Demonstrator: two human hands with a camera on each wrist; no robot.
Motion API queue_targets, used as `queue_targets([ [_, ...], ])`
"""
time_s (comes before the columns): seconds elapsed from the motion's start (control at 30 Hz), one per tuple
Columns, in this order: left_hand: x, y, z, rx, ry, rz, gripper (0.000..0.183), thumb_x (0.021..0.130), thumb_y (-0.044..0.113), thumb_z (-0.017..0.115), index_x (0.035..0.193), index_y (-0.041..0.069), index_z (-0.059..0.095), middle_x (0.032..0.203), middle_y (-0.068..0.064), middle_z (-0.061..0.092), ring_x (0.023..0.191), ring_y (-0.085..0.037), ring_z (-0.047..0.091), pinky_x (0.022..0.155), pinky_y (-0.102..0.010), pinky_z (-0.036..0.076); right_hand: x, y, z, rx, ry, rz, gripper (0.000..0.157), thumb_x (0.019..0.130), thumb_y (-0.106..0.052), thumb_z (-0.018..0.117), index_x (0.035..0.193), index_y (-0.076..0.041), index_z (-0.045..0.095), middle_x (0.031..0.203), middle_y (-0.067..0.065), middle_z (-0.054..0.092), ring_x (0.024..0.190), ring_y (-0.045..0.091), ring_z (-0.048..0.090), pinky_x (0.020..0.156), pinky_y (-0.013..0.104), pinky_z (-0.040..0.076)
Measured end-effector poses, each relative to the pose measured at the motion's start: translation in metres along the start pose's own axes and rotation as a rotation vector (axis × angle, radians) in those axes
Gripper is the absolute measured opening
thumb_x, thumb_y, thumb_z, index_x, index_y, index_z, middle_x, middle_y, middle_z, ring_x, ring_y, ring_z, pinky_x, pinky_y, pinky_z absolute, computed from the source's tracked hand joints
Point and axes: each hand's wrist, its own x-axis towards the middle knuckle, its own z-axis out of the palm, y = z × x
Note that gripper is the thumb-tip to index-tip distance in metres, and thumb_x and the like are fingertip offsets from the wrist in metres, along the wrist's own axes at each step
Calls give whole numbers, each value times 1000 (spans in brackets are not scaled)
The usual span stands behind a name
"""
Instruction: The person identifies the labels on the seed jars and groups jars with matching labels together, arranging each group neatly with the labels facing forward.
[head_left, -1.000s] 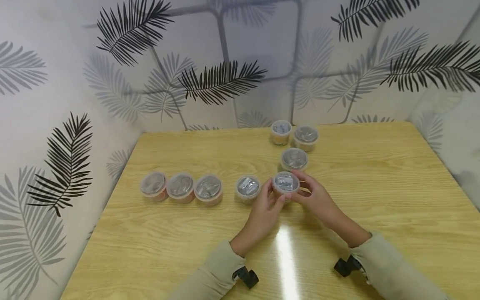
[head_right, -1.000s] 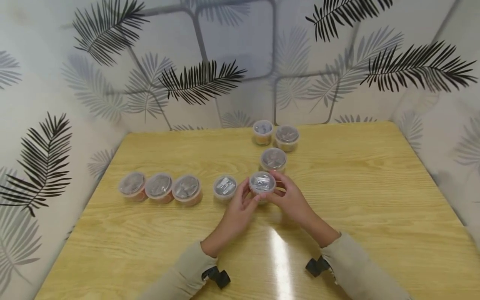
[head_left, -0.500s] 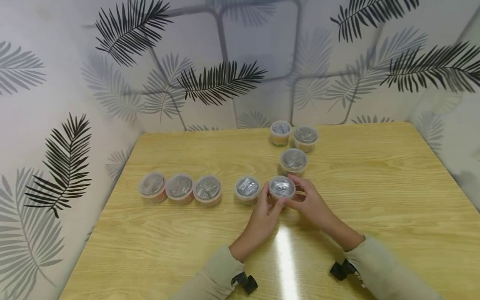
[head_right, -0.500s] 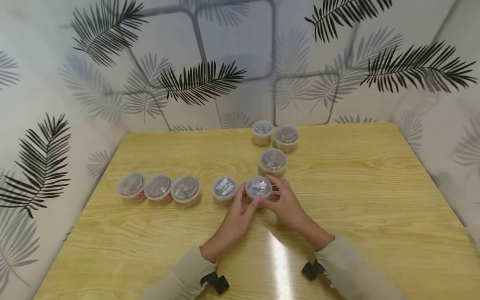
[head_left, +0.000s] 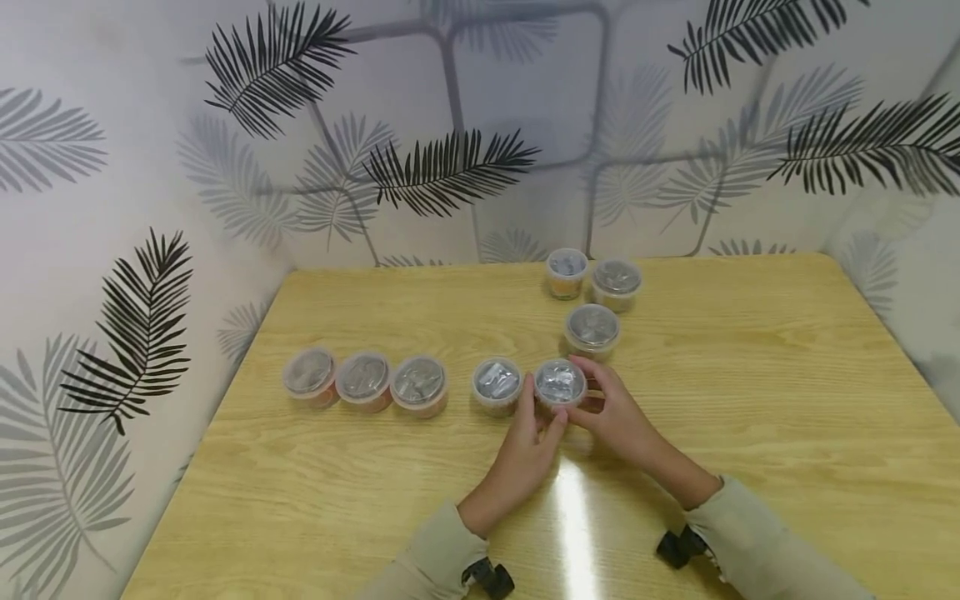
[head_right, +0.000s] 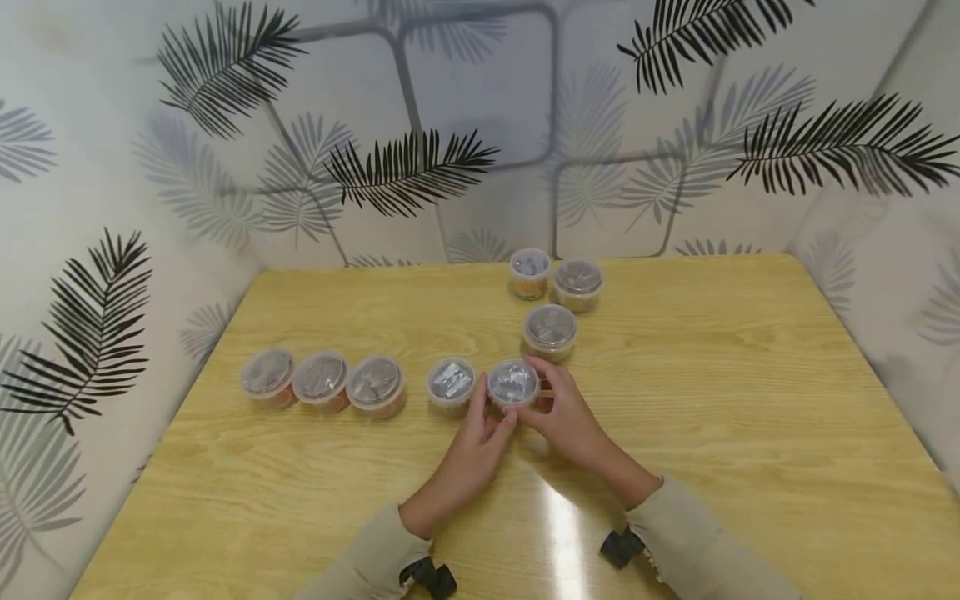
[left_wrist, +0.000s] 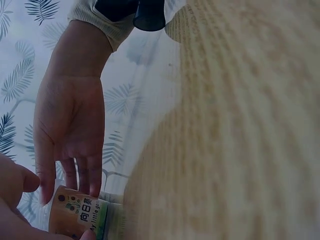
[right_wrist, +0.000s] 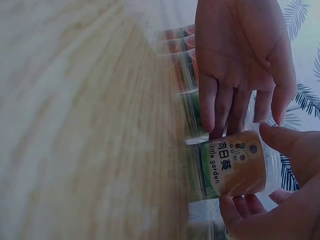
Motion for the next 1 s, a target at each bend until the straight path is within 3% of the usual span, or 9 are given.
queue_targets([
  [0.1, -1, 3, -1, -6, -3, 8, 74, 99, 30, 44, 149, 9, -6, 154, -10, 1, 136, -13, 16, 103, -32, 34, 1, 0, 1, 2, 1, -7, 71, 82, -8, 71, 141, -1, 31, 133, 19, 35, 117, 33, 42, 92, 40, 45],
  [0.2, -6, 16, -3, -24, -6, 5, 73, 99, 23, 45, 148, 7, -6, 154, -14, 2, 136, -18, 19, 103, -37, 33, 2, -1, 3, 14, 5, -12, 72, 82, -8, 72, 140, 0, 31, 133, 19, 35, 117, 32, 43, 91, 37, 46],
  [0.3, -8, 18, -5, -18, -4, -12, 73, 99, 24, 45, 148, 7, -6, 153, -14, 2, 135, -22, 23, 103, -38, 33, 2, -2, 5, 22, 6, -15, 73, 81, -10, 73, 140, 0, 32, 133, 19, 35, 117, 33, 43, 91, 38, 46],
  [0.43, -6, 4, -6, 2, -10, -34, 76, 98, 34, 45, 149, 15, -9, 154, -9, 1, 133, -24, 28, 103, -37, 33, 2, -5, 7, 3, 7, -10, 73, 81, -13, 73, 141, -1, 32, 132, 19, 36, 117, 33, 43, 91, 43, 45],
  [0.57, -9, 6, -11, 54, -35, -65, 78, 97, 40, 45, 149, 18, -9, 154, -7, 2, 131, -30, 31, 102, -40, 34, 2, -6, 8, -6, 17, -3, 73, 81, -13, 73, 141, -2, 32, 129, 19, 38, 115, 34, 44, 92, 44, 45],
  [0.73, -19, 12, -26, 120, -131, -83, 77, 97, 39, 45, 149, 18, -9, 154, -5, 1, 135, -28, 25, 103, -42, 33, 1, -7, 8, -58, 8, 21, 79, 81, -23, 74, 143, -6, 29, 128, 18, 39, 114, 34, 45, 92, 47, 44],
  [0.87, -30, 23, -44, 198, -245, -51, 73, 98, 39, 44, 150, 16, -2, 154, -10, 7, 136, -28, 21, 103, -43, 32, -4, -9, 1, -112, 0, 58, 81, 84, -34, 70, 146, -13, 22, 130, 16, 35, 116, 35, 42, 93, 50, 41],
  [1.0, -35, 40, -59, 271, -302, -19, 57, 98, 40, 42, 147, 16, 26, 145, -8, 35, 124, -24, 44, 96, -35, 42, -6, -14, -12, -121, 40, 64, 74, 90, -34, 62, 147, -13, 20, 132, 18, 31, 119, 35, 36, 95, 51, 37],
])
